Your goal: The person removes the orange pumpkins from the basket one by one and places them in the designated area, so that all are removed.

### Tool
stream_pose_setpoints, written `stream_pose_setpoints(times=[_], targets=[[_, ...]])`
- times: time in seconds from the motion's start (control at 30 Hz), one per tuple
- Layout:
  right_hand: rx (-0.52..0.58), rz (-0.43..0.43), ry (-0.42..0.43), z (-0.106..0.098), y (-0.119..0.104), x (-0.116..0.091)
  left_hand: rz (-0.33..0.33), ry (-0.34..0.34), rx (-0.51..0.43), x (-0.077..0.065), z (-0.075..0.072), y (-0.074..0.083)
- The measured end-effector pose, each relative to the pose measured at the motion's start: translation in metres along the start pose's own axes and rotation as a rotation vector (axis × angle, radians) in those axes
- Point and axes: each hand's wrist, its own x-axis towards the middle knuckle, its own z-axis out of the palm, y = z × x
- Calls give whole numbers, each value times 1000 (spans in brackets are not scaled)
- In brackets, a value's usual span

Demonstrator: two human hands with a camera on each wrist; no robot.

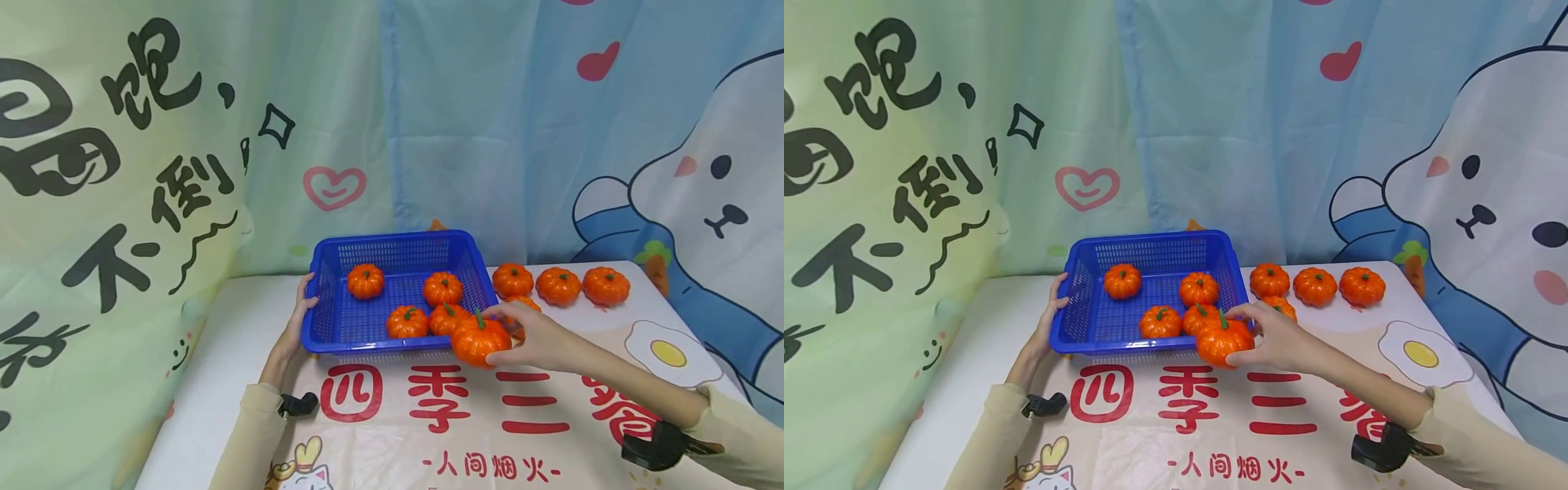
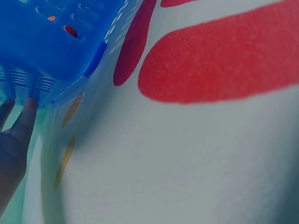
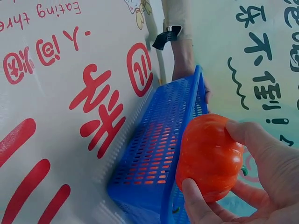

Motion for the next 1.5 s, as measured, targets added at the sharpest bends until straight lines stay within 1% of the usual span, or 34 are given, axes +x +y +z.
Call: stream_pose_setpoints(times=[0.17, 0.3, 0.47, 0.57, 0.7, 0.83, 1.03, 1.17, 1.3, 1.5], targets=[[27, 33, 8, -4, 9, -4, -7, -5, -2, -1, 0, -1], [18, 68, 28, -11, 16, -6, -4, 5, -1, -2, 0, 0], [3, 119, 64, -18, 26, -11, 3, -4, -5, 0, 0, 0], [3, 127, 99, -21, 36, -14, 1, -8, -8, 0, 0, 0], [-41, 141, 154, -30, 56, -17, 1, -5, -4, 0, 0, -1], [-107, 174, 207, -43, 82, -19, 0, -4, -7, -1, 0, -1], [-153, 199, 265, -56, 121, -18, 2, -10, -9, 0, -1, 0], [-202, 202, 288, -55, 145, -15, 0, -6, -8, -1, -1, 1], [-239, 227, 286, -49, 167, -12, -3, -3, -5, -1, 0, 2], [-220, 297, 277, -40, 191, -7, 1, -5, -5, -2, 0, 1]])
